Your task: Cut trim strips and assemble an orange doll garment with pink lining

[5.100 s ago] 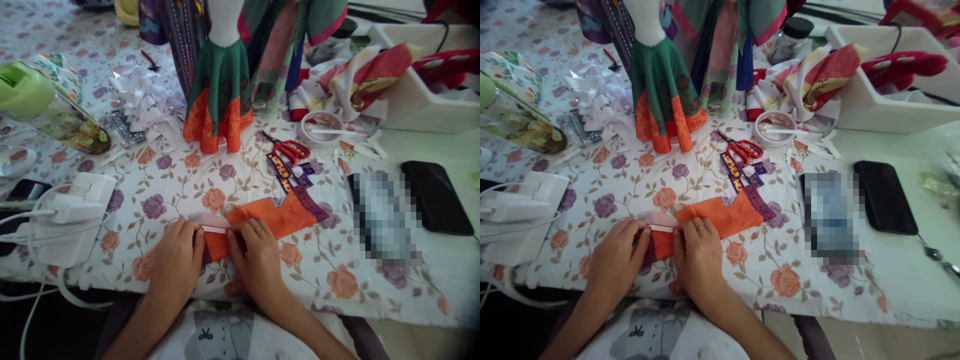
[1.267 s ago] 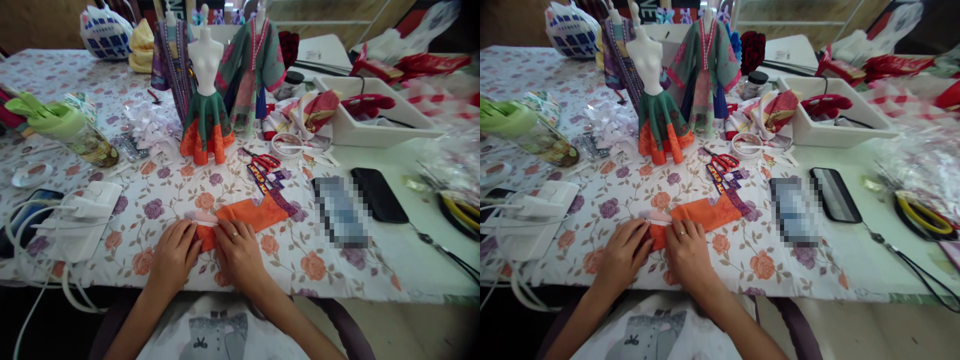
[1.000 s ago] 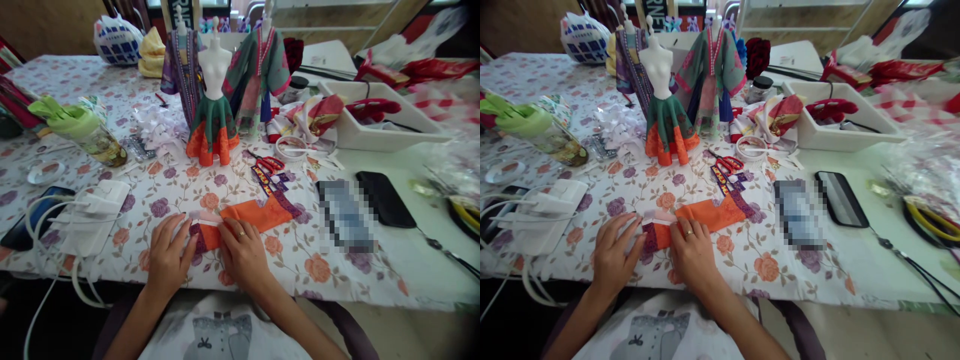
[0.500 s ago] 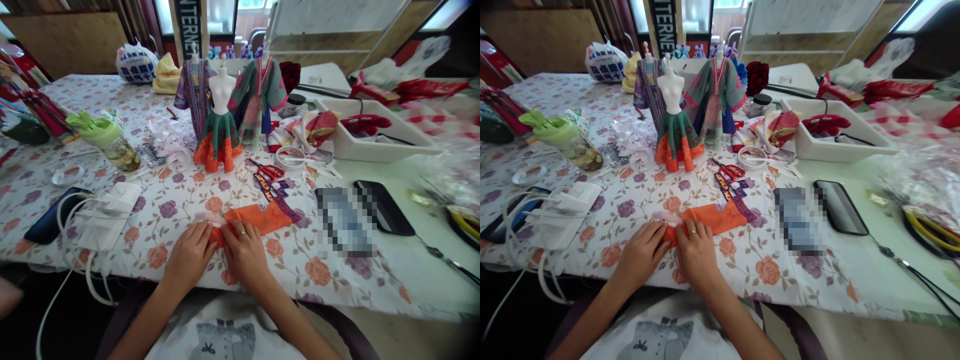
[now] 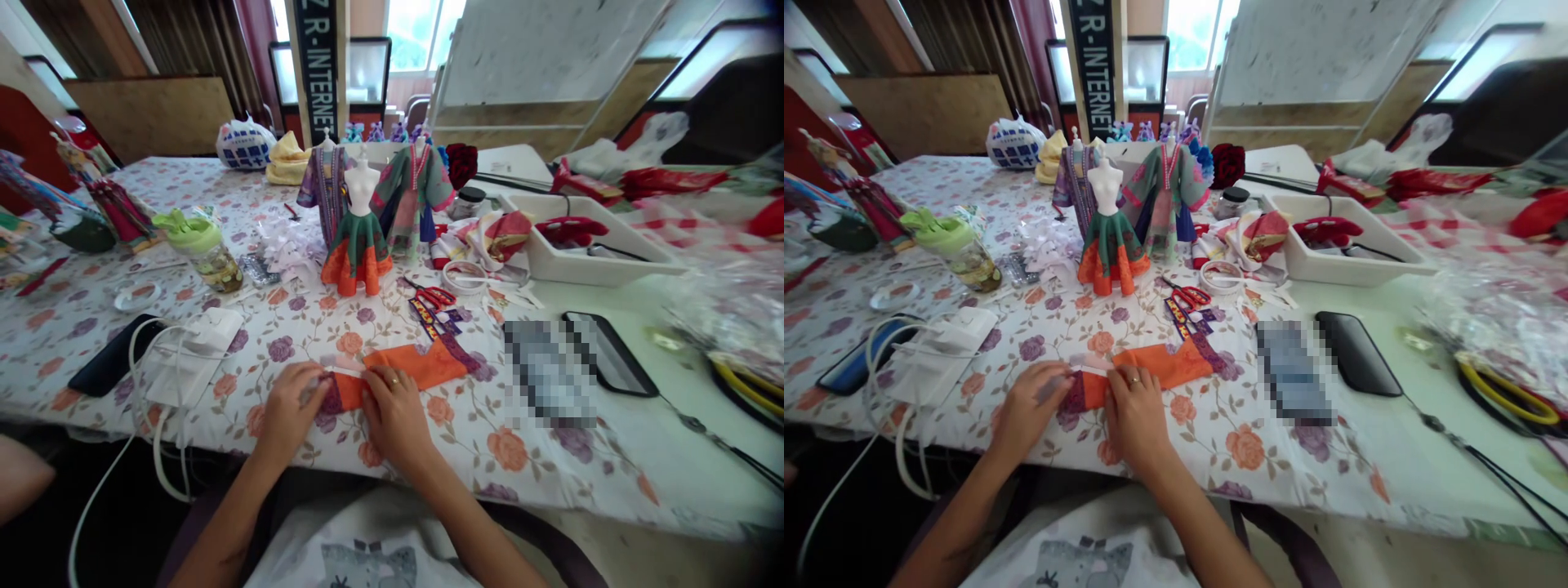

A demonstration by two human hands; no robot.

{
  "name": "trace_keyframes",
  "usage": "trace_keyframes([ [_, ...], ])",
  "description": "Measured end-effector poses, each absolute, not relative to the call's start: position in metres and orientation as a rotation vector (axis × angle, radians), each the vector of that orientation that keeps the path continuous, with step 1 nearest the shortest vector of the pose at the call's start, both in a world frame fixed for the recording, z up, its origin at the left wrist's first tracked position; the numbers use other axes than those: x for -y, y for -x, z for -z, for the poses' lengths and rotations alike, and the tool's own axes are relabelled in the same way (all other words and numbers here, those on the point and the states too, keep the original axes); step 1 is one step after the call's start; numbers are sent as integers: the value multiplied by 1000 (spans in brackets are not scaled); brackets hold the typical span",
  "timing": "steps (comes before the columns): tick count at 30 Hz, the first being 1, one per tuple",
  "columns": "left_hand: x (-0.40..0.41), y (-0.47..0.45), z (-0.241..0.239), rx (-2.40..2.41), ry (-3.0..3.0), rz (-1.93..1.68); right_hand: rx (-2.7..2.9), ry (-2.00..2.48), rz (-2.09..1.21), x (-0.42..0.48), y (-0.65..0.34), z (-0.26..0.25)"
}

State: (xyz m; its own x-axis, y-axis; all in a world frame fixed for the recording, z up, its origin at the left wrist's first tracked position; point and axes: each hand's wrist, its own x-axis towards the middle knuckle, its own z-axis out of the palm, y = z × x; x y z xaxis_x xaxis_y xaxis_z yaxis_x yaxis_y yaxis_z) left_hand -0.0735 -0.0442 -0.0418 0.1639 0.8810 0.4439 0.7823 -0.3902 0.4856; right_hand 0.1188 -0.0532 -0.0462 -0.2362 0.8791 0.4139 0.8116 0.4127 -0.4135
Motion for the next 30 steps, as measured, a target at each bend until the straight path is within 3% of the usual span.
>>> trace_keyframes([
  [2,35,80,44,-1747,-2203,-1102,1931,1370,-240,53,-123,48],
  [7,19,74,48,-1695,-2254,-881,1817,1345,-256,50,-145,51],
  [22,16,46,7,-1440,-2047,-557,2280,1521,-89,-2,-153,20],
  [30,16,44,4,-1267,-1715,-635,2010,1334,-257,11,-179,15],
])
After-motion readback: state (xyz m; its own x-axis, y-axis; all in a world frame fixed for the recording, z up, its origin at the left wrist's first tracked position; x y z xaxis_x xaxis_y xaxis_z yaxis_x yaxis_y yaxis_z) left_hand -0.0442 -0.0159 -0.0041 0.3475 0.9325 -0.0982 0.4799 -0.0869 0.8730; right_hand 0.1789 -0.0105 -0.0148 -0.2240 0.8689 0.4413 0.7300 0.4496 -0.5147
